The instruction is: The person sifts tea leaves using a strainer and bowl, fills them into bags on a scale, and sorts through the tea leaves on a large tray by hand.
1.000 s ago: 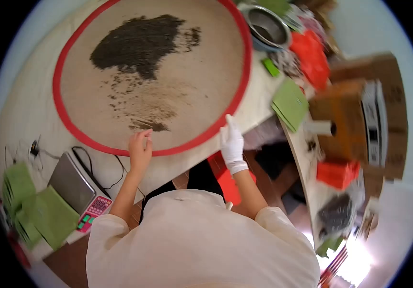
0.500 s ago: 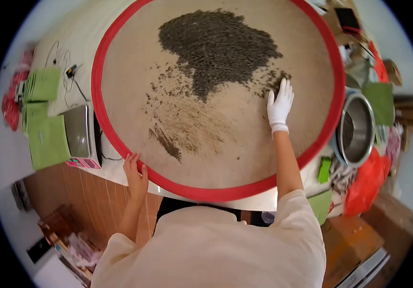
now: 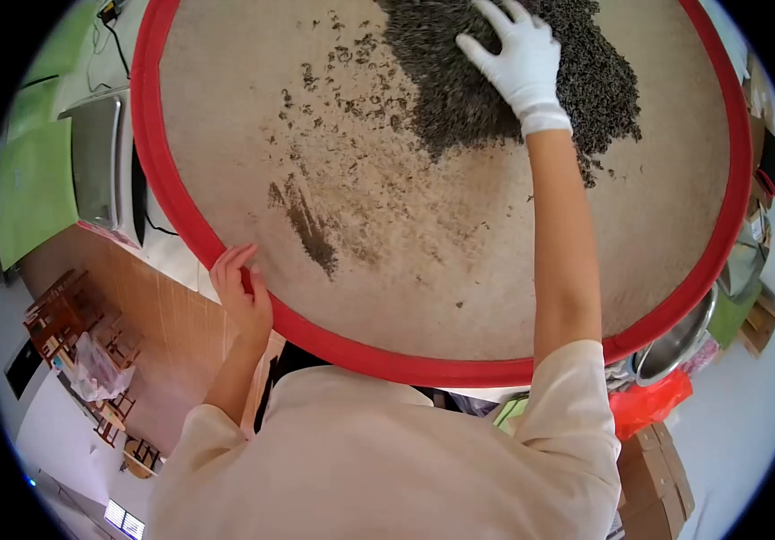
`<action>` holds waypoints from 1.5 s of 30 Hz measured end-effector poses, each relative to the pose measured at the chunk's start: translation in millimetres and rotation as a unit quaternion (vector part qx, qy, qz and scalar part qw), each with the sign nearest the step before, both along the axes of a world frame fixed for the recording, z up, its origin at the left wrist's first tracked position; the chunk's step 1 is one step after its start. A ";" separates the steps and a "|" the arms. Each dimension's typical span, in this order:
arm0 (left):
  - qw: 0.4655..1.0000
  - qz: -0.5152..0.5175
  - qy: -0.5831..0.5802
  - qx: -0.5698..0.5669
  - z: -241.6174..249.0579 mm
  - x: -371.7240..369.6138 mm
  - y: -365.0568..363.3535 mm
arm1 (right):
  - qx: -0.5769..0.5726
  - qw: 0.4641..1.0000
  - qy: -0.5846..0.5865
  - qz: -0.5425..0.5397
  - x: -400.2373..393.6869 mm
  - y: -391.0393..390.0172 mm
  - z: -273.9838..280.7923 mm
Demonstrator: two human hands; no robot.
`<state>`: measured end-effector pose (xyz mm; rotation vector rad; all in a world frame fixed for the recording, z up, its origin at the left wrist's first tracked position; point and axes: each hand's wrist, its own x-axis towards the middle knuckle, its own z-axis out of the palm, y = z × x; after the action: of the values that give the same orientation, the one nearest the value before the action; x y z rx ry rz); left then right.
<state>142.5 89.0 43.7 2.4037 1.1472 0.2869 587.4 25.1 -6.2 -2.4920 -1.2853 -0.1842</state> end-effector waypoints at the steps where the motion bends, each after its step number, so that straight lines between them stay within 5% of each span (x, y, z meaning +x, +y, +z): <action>1: 1.000 -0.004 0.006 0.004 -2.1 -1.2 0.8 | -0.017 0.999 0.026 0.038 0.1 -5.2 -11.8; 8: 1.000 -0.009 -0.004 -0.005 -15.3 -15.0 7.8 | 0.084 0.956 0.253 0.126 -67.6 -52.0 8.5; 13: 0.999 -0.033 -0.021 0.000 -29.2 -33.1 8.9 | 0.208 0.969 0.133 -0.026 39.9 -57.1 33.2; 18: 0.999 -0.006 -0.025 -0.029 -19.6 -26.2 8.0 | 0.258 0.908 0.324 -0.064 147.0 7.2 11.7; 22: 0.999 -0.003 -0.015 -0.039 -21.6 -28.8 8.6 | 0.116 0.964 0.235 -0.045 209.3 74.7 -15.9; 25: 0.999 -0.003 0.001 -0.041 -28.4 -29.8 9.8 | 0.129 0.955 0.268 0.013 200.3 125.5 -12.0; 27: 0.999 -0.011 0.005 -0.033 -29.9 -30.3 9.4 | 0.151 0.931 0.331 0.035 178.9 143.9 -15.6; 31: 0.999 -0.020 0.020 -0.032 -28.3 -29.2 9.9 | 0.146 0.774 0.604 0.122 114.6 137.7 -1.4; 34: 0.999 -0.015 0.018 -0.040 -29.0 -24.7 12.1 | -0.006 0.773 0.608 0.184 76.7 90.5 -10.1; 37: 0.999 -0.004 0.032 -0.020 -31.9 -24.3 13.3 | -0.082 0.702 0.626 0.330 37.0 53.3 4.6; 39: 0.999 0.006 0.016 -0.043 -30.4 -25.4 11.9 | -0.100 0.665 0.707 0.219 45.4 59.7 43.4; 42: 0.998 -0.014 0.025 -0.047 -30.8 -26.1 12.7 | 0.008 0.869 0.491 0.061 94.0 97.1 40.6; 44: 0.999 -0.006 0.025 -0.045 -29.1 -22.5 12.5 | 0.134 0.933 0.318 0.103 127.8 140.6 11.9; 45: 0.999 0.004 0.027 -0.045 -27.0 -21.8 13.1 | 0.203 0.933 0.211 0.208 136.3 165.6 -0.8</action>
<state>120.8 102.0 16.7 2.3418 1.1671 0.1698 723.7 190.8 -7.0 -1.7451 -1.3784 0.1650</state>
